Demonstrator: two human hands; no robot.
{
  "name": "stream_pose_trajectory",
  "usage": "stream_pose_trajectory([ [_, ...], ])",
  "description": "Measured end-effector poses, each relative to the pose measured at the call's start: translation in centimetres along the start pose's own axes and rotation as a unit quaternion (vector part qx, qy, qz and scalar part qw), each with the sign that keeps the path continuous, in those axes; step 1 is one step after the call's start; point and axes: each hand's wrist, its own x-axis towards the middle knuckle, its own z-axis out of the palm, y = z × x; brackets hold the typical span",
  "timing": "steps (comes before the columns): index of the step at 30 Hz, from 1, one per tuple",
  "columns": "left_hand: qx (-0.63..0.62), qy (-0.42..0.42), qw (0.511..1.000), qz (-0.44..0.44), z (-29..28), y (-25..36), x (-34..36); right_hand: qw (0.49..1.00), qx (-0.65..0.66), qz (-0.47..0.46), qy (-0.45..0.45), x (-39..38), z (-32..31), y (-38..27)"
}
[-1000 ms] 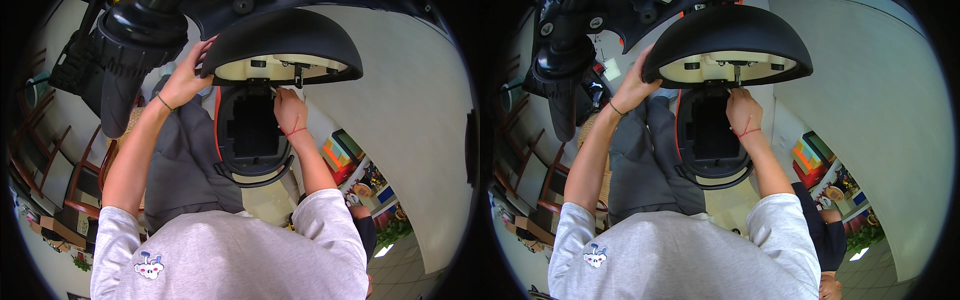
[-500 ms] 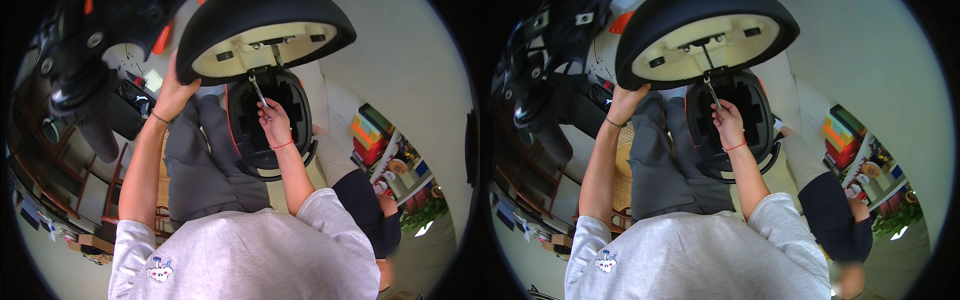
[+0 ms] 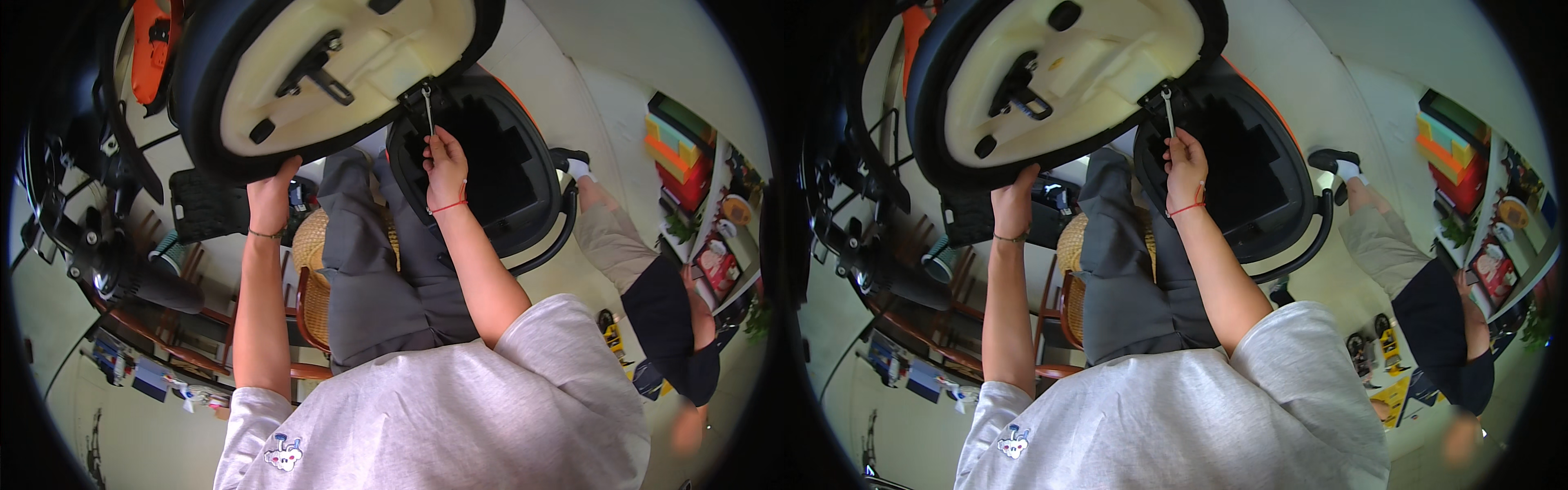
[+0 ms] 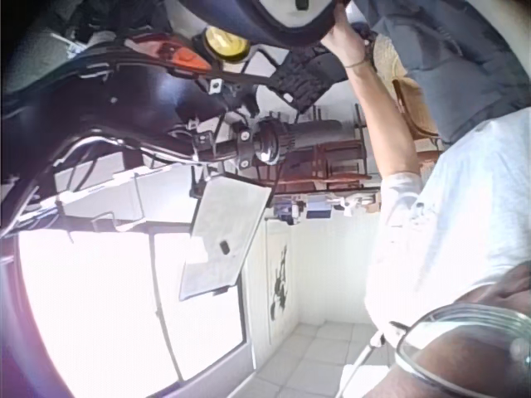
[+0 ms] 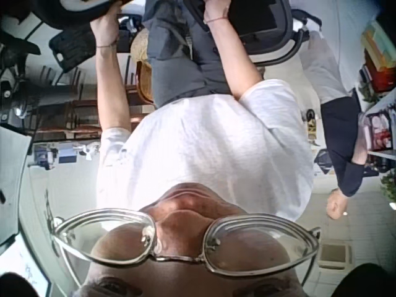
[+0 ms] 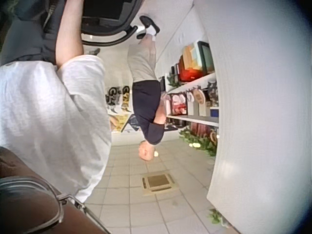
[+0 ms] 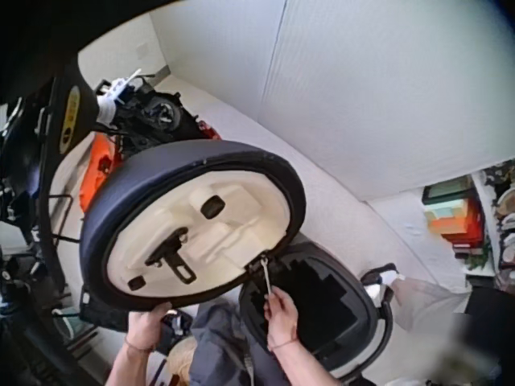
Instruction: The person unscrews a bolt under the seat of a scooter using a wrench, lifts the seat, and then uses a screwdriver to work on components near the handlebars.
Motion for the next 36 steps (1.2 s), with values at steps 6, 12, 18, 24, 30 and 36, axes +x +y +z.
stream_pose_trajectory([
  [6,-0.077,0.030,0.995,-0.051,0.2,-0.1,-0.3,0.999,0.035,0.020,-0.020,2.1,-0.8,1.2],
  [12,-0.026,0.060,0.996,-0.066,0.4,0.6,-0.4,0.999,0.025,0.012,-0.018,3.5,-1.5,1.7],
  [18,-0.073,0.063,0.992,-0.078,1.2,1.4,-0.5,0.999,0.019,0.000,-0.029,4.0,-1.4,2.1],
  [24,-0.087,0.046,0.993,-0.058,1.9,1.9,-0.5,0.998,0.057,-0.003,-0.017,3.2,-0.2,2.7],
  [30,-0.090,0.047,0.993,-0.057,1.7,1.7,-0.5,0.997,-0.019,-0.075,0.018,3.3,0.2,3.2],
  [36,-0.088,0.045,0.993,-0.062,1.4,1.5,-0.4,0.981,-0.098,-0.164,0.044,4.9,-0.9,3.7],
])
